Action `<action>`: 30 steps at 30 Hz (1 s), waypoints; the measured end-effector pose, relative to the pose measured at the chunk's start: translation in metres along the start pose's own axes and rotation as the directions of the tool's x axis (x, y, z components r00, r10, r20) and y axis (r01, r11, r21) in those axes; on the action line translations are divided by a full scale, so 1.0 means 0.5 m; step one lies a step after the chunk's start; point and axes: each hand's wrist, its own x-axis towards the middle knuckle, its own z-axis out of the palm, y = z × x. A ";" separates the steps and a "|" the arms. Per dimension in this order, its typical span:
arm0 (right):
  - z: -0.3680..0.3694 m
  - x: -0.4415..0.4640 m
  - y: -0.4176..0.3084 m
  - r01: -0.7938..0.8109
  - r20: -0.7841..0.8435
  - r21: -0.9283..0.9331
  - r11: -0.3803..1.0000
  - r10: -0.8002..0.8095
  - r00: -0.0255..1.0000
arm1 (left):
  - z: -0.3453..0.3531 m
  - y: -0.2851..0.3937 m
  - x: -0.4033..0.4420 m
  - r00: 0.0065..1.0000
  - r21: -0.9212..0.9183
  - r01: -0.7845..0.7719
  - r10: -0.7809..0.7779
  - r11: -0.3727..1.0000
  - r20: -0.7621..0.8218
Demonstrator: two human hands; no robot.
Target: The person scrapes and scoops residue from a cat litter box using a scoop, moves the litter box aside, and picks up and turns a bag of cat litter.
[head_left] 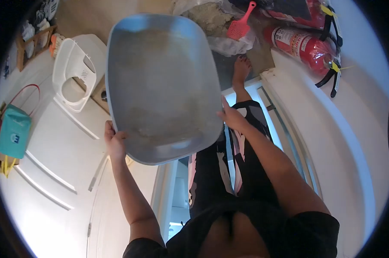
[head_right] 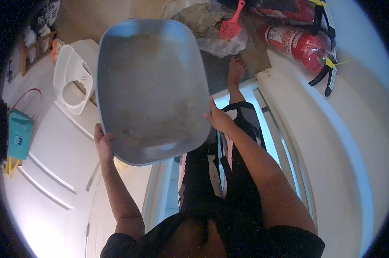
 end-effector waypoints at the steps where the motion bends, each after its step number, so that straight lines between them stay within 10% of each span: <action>1: -0.019 0.044 0.025 0.081 0.021 -0.058 0.995 -0.080 0.997 | -0.011 -0.028 0.005 1.000 -0.132 -0.022 0.022 0.991 -0.001; 4: -0.160 0.115 -0.067 -0.017 -0.338 -0.346 0.938 -0.108 0.935 | -0.037 -0.071 0.009 1.000 -0.181 -0.002 0.004 0.984 0.010; 6: -0.277 0.263 -0.002 -0.071 -0.436 -0.772 0.632 -0.444 0.783 | -0.047 -0.096 0.020 0.999 -0.214 0.009 -0.018 0.977 -0.040; 12: -0.502 0.438 -0.104 -0.197 0.012 -0.949 -0.245 -0.655 0.756 | -0.072 -0.224 0.110 0.998 -0.125 0.063 -0.064 0.990 -0.005; 15: -0.501 0.480 -0.121 -0.259 -0.009 -0.863 -0.434 -0.500 0.866 | -0.069 -0.284 0.155 0.997 -0.317 0.072 -0.058 0.946 0.053; 20: -0.487 0.490 -0.115 -0.186 0.071 -0.868 -0.460 -0.486 0.871 | -0.036 -0.325 0.176 0.990 -0.194 0.048 -0.073 0.980 -0.123; 25: -0.428 0.402 -0.198 -0.035 -0.040 -0.973 -0.230 0.017 0.999 | 0.008 -0.366 0.180 0.960 0.226 0.083 -0.017 0.971 -0.279; 30: -0.416 0.260 -0.307 -0.048 -0.050 -0.998 -0.034 0.075 0.996 | 0.058 -0.365 0.167 0.972 0.215 0.006 0.044 0.977 -0.229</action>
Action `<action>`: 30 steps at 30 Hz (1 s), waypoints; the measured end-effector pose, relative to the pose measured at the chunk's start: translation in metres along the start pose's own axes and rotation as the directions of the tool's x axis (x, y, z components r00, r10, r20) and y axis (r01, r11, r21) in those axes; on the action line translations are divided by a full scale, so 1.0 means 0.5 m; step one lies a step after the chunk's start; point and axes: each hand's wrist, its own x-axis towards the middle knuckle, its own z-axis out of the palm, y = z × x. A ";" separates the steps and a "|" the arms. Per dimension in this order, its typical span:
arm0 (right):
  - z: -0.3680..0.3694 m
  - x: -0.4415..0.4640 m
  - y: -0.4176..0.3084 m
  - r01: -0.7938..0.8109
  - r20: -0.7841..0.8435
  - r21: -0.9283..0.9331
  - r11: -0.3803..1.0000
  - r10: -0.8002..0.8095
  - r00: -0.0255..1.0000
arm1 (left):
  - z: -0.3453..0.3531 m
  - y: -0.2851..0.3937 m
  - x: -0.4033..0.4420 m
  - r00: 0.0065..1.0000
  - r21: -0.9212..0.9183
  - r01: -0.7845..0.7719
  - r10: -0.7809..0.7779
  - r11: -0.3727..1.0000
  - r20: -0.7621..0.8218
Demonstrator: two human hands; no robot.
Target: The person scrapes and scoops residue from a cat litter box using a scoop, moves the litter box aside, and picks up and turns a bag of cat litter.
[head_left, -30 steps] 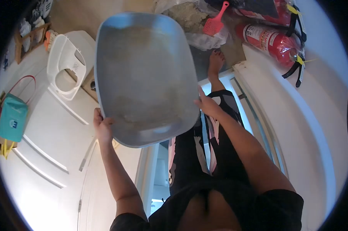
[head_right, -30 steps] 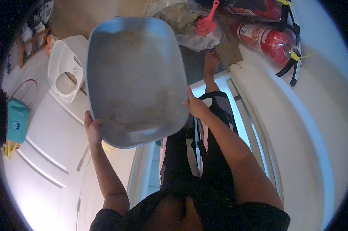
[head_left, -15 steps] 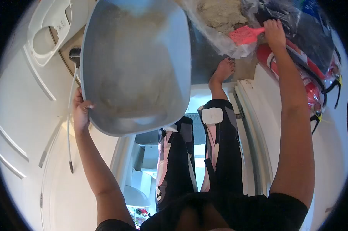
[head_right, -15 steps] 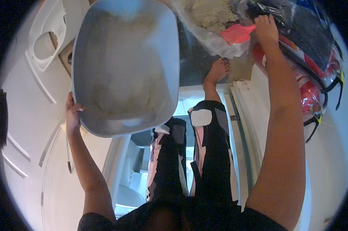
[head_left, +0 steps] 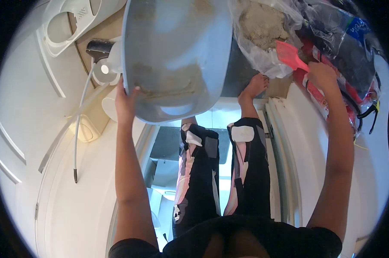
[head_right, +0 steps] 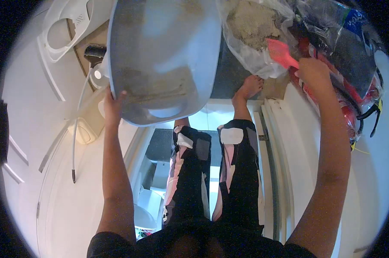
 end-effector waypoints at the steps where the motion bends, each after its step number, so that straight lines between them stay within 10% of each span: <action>1: -0.001 -0.022 0.009 -0.033 -0.038 0.120 0.992 0.038 0.999 | 0.009 -0.007 -0.003 1.000 0.040 -0.007 0.006 0.999 0.030; 9: 0.048 -0.125 -0.082 0.007 -0.178 0.580 0.814 0.119 0.977 | 0.050 -0.038 -0.047 0.994 -0.120 0.097 -0.091 0.988 0.055; 11: 0.076 -0.098 -0.172 0.175 -0.327 0.659 0.732 0.069 0.943 | 0.042 0.010 -0.062 0.937 -0.162 0.330 -0.301 0.930 0.178; 14: 0.065 -0.022 -0.359 0.191 -0.207 0.782 0.594 -0.042 0.977 | 0.086 -0.063 -0.088 0.996 0.031 0.089 -0.089 0.996 -0.012; 15: 0.067 0.002 -0.426 0.235 -0.266 0.780 0.580 -0.032 0.963 | 0.086 -0.060 -0.095 0.996 0.032 0.091 -0.090 0.995 -0.011; 17: 0.058 0.029 -0.543 0.243 -0.304 0.759 0.604 -0.001 0.953 | 0.090 -0.039 -0.117 0.938 -0.540 0.336 -0.223 0.772 0.265; 30: -0.032 0.222 -0.691 0.255 -0.362 0.649 0.717 -0.003 0.932 | 0.118 -0.028 -0.167 0.918 -0.470 0.378 -0.254 0.798 0.306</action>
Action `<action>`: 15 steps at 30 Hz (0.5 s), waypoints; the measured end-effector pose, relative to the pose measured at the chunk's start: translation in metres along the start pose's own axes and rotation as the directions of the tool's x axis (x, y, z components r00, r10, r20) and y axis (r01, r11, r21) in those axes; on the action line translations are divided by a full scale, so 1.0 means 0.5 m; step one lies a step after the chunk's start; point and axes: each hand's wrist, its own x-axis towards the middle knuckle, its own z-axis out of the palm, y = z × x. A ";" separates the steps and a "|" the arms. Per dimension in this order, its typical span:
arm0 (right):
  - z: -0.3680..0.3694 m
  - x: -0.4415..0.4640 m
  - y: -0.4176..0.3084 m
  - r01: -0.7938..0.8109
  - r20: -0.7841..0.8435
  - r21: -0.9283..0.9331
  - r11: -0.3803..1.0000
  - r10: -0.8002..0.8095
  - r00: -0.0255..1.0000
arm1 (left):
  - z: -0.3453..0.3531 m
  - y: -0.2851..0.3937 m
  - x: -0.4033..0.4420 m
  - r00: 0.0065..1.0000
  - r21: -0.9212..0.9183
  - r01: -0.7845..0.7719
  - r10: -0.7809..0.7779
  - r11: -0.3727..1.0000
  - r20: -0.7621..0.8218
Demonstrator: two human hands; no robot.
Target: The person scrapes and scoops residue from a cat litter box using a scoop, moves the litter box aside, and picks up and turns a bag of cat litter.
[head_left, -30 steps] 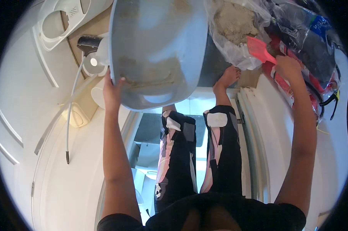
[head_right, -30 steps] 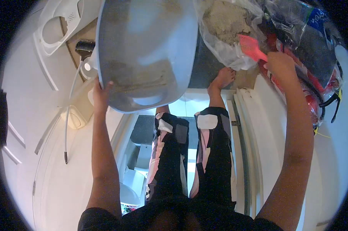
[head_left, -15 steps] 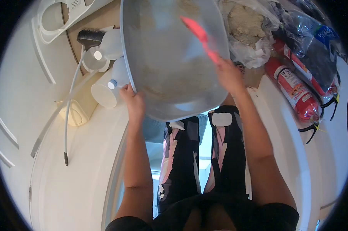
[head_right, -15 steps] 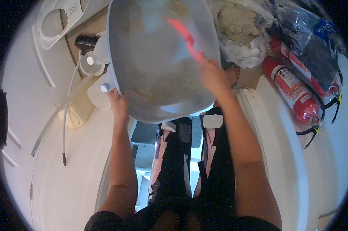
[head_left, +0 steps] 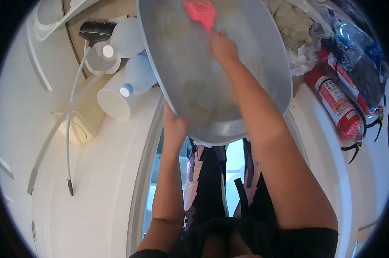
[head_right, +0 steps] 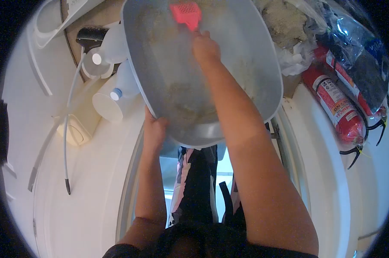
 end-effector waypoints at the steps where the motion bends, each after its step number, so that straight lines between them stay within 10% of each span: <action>1: -0.004 -0.009 0.011 0.004 -0.004 -0.010 1.000 -0.004 1.000 | 0.003 -0.004 0.006 1.000 -0.076 0.010 -0.011 0.997 -0.012; 7: -0.049 -0.113 0.093 -0.178 0.127 -0.057 0.982 0.184 0.975 | -0.005 -0.004 0.013 0.999 -0.137 -0.044 0.045 0.990 0.003; 15: -0.023 -0.055 0.155 0.035 -0.066 -0.243 0.970 -0.052 0.996 | -0.017 -0.015 0.002 0.998 -0.087 0.034 -0.030 0.996 0.052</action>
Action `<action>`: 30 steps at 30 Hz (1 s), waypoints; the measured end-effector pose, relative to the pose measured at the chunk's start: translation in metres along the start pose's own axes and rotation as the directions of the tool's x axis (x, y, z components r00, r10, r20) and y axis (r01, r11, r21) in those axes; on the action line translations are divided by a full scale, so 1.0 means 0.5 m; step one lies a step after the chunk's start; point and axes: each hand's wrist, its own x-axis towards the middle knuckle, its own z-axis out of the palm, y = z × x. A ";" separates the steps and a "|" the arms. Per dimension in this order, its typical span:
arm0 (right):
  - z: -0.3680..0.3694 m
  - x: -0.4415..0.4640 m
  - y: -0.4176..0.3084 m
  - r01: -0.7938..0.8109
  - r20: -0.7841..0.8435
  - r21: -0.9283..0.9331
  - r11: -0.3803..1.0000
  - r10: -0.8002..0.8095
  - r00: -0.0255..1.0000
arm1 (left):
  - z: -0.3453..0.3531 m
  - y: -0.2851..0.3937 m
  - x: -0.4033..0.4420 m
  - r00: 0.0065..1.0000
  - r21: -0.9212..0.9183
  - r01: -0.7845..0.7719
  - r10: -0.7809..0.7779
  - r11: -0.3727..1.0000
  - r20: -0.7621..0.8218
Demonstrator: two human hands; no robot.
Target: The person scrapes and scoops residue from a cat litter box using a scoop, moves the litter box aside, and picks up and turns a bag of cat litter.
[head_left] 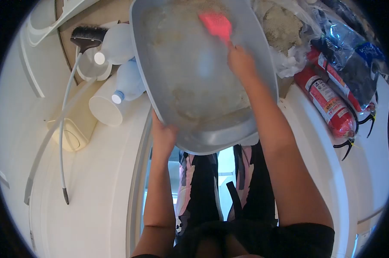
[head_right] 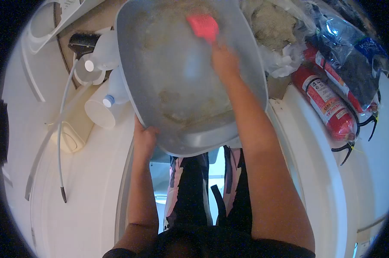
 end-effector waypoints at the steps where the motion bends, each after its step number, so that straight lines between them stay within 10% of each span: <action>1: -0.014 -0.026 -0.004 0.000 -0.003 -0.004 1.000 0.000 1.000 | 0.002 0.004 -0.001 1.000 0.011 -0.006 0.006 1.000 -0.030; 3: -0.035 -0.072 -0.010 -0.154 0.175 0.098 0.983 0.135 0.975 | 0.002 0.005 -0.004 0.998 0.025 -0.010 0.011 1.000 -0.057; 22: -0.036 -0.016 0.053 -0.103 0.115 -0.136 0.985 0.119 0.986 | -0.010 -0.008 -0.017 0.999 0.134 -0.048 0.051 0.990 -0.016; 30: -0.044 -0.068 0.061 -0.161 0.251 0.076 0.984 0.138 0.958 | -0.004 -0.018 -0.018 1.000 0.015 -0.011 0.011 1.000 0.022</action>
